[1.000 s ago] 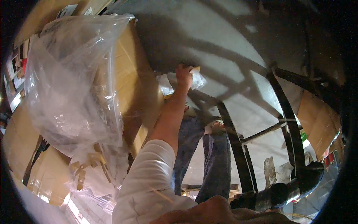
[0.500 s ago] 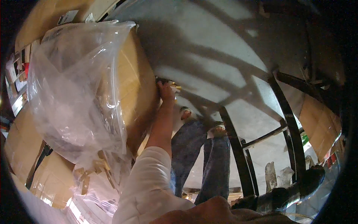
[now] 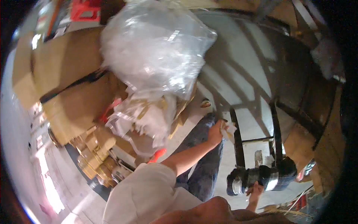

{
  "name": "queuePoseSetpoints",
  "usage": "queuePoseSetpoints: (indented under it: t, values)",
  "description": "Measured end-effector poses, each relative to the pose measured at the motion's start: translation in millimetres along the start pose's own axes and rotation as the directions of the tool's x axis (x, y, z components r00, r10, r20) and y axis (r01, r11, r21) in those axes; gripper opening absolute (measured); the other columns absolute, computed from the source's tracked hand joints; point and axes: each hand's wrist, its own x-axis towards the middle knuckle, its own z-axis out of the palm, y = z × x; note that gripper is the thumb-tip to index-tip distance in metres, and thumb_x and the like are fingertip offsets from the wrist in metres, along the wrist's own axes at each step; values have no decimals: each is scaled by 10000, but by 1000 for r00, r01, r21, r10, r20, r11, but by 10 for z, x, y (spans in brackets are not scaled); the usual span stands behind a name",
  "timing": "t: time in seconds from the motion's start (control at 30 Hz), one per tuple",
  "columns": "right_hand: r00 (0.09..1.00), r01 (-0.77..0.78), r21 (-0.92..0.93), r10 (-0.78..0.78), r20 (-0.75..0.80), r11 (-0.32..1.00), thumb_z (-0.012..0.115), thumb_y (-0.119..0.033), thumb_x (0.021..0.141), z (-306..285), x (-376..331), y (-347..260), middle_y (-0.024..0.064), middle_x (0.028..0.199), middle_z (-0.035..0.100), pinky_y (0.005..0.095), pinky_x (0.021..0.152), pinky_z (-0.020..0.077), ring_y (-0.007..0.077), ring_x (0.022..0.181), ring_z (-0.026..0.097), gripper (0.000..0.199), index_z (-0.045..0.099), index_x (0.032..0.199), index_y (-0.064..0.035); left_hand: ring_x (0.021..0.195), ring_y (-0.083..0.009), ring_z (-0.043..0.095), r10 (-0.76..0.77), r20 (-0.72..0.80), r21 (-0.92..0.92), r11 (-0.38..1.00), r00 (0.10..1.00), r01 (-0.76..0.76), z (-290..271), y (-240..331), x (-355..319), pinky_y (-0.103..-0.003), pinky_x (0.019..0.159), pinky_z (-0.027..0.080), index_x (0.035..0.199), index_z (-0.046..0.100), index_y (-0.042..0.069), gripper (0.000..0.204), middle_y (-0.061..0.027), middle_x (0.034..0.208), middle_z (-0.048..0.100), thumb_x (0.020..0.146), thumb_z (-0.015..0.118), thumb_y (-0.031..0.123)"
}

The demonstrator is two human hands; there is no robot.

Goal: The person walks through a warehouse and places a cardboard box on a table. They then pick up small blue and grey plastic components and white fasteners, inserting the fasteners into the components one by one. The person continues this repetitive assembly process, handling the parts and fasteners by hand.

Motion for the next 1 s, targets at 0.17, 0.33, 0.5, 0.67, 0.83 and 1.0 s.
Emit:
queuePoseSetpoints:
  t: [0.17, 0.33, 0.5, 0.67, 0.83, 1.0]
  values:
    - [994, -61, -12, 62, 86, 998, 630, -440, 853, 92, -49, -257, 103, 480, 531, 336, 320, 347, 202, 358, 496, 490, 476, 552, -85, 980, -307, 588, 378, -128, -129, 910, 917, -393, -1435, 689, -1214, -372, 822, 469, 1113, 585, 81, 405, -128, 1082, 591, 719, 614, -9]
    - [970, -201, -277, 231, 78, 939, 579, -567, 839, 148, 101, -392, 123, 502, 558, 315, 340, 340, 202, 388, 513, 589, 537, 553, -53, 910, -376, 543, 607, -449, 450, 787, 655, -421, -3076, 725, -1463, -421, 735, 467, 979, 546, 63, 396, -151, 1008, 569, 616, 646, -59]
    - [644, 603, -646, -192, 740, -469, 609, -282, 829, 281, 538, -374, 124, 584, 579, 384, 352, 381, 246, 457, 551, 308, 574, 618, -60, 1001, -284, 591, 89, 6, 891, 453, 996, -46, -3426, 247, -966, -390, 796, 511, 999, 633, 92, 228, -85, 1031, 630, 779, 574, 110]
    - [968, 233, -479, -154, 197, 846, 601, -203, 808, 704, 60, -968, 81, 541, 550, 322, 344, 365, 181, 397, 501, 225, 567, 654, -42, 1097, -299, 579, -232, -162, 841, 476, 959, 257, -3556, -436, -168, -441, 887, 463, 1105, 653, 93, 298, -131, 1179, 609, 850, 520, 173]
    - [961, 203, -527, -65, 269, 825, 563, -183, 838, 434, -437, -1708, 81, 578, 533, 322, 342, 328, 184, 417, 478, 188, 559, 704, -52, 1109, -294, 572, -306, -289, 461, 786, 907, 412, -3718, 20, 20, -424, 920, 440, 1151, 627, 55, 390, -155, 1198, 600, 854, 518, 284]
    - [946, 323, -783, -151, 288, 531, 574, -240, 780, -89, 120, -1733, 151, 759, 660, 425, 586, 510, 274, 685, 653, 187, 657, 742, -77, 1052, -381, 573, -174, -497, 306, 882, 850, 359, -3550, 265, -722, -444, 925, 450, 1184, 567, 51, 386, -239, 1151, 574, 813, 507, 136]
